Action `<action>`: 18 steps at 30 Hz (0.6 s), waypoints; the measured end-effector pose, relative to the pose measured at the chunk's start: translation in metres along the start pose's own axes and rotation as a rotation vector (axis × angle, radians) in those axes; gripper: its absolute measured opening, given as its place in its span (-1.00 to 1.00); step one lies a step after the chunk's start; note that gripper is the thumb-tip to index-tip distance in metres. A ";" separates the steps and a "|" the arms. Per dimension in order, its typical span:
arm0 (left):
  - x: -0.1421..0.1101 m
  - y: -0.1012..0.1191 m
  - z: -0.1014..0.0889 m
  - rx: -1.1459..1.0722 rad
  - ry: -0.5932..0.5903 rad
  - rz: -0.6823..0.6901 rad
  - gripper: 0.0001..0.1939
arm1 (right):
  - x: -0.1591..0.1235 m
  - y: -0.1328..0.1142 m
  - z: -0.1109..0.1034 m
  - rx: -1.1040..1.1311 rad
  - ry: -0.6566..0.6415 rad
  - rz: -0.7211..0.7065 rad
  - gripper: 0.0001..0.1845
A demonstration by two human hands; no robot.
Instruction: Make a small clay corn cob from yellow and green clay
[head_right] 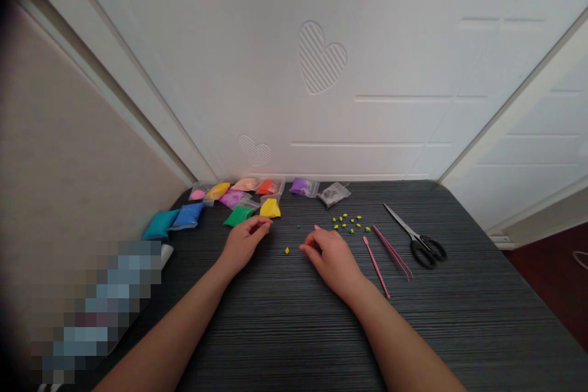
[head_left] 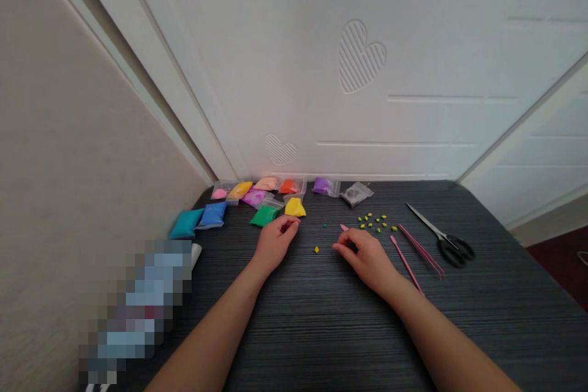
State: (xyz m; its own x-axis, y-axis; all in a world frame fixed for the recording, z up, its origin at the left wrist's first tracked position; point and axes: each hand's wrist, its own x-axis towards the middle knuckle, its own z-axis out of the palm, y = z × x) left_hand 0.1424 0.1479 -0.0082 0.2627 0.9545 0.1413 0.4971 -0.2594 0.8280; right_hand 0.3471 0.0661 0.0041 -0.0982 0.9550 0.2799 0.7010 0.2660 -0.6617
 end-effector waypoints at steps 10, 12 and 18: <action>0.000 0.001 0.000 0.033 -0.028 -0.004 -0.72 | -0.001 -0.002 -0.001 -0.035 0.011 0.022 -0.83; 0.000 0.001 0.000 0.031 -0.036 -0.004 -0.73 | -0.001 -0.002 -0.001 -0.035 0.010 0.025 -0.85; 0.000 0.001 0.000 0.040 -0.039 0.001 -0.73 | -0.001 0.001 0.000 -0.027 0.006 0.003 -0.88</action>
State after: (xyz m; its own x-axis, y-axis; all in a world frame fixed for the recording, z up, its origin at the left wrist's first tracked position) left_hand 0.1430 0.1474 -0.0073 0.2951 0.9479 0.1202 0.5295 -0.2669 0.8052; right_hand 0.3478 0.0657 0.0032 -0.0918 0.9549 0.2825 0.7199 0.2596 -0.6437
